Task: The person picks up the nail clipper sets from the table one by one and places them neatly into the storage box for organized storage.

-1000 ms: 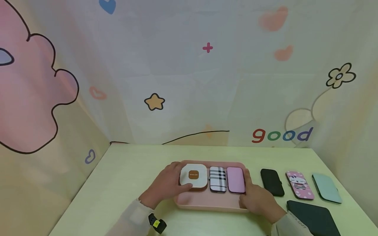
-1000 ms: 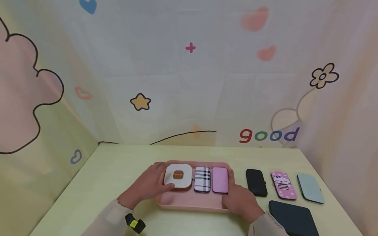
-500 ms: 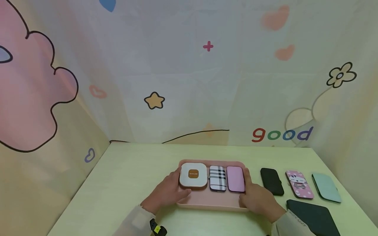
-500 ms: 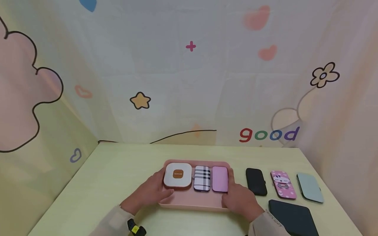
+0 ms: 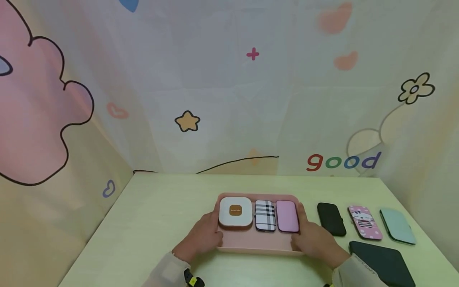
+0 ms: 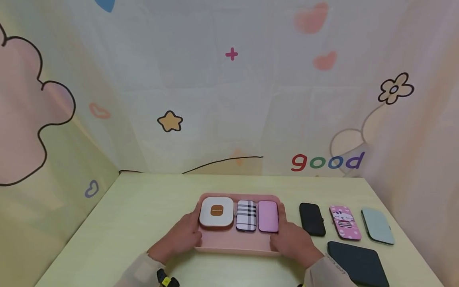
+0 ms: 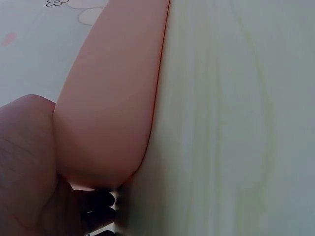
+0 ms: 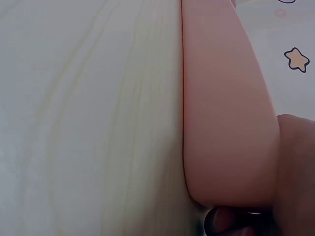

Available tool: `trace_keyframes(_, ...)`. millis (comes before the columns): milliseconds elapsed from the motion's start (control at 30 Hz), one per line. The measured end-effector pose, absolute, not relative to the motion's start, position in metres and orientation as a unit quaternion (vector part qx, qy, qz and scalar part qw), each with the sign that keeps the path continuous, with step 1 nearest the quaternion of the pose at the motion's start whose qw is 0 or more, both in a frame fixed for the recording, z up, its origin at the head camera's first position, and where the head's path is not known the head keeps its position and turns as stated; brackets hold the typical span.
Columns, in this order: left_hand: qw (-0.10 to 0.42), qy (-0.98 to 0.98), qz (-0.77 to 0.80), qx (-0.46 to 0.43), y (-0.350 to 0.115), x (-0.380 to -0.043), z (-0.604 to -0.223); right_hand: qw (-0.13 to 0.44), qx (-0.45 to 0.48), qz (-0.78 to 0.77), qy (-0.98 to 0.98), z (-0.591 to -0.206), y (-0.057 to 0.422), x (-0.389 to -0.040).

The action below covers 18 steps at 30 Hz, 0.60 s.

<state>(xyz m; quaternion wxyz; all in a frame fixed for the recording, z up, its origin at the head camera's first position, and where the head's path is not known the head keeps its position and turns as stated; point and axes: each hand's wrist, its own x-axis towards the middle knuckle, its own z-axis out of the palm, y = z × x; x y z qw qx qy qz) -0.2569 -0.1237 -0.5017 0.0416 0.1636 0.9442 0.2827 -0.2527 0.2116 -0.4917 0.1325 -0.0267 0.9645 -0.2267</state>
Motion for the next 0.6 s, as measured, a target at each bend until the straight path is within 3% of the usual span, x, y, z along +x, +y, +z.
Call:
trace_keyframes(267,0.039,0.927,0.329,0.175,-0.122,-0.259,-0.505,0.154,-0.030,-0.253,0.955,-0.489,0.218,-0.252)
trace_keyframes(600,0.005,0.928,0.335,0.162,-0.119,-0.257,-0.509,0.126,-0.043,-0.220,0.966,-0.481,0.229,-0.243)
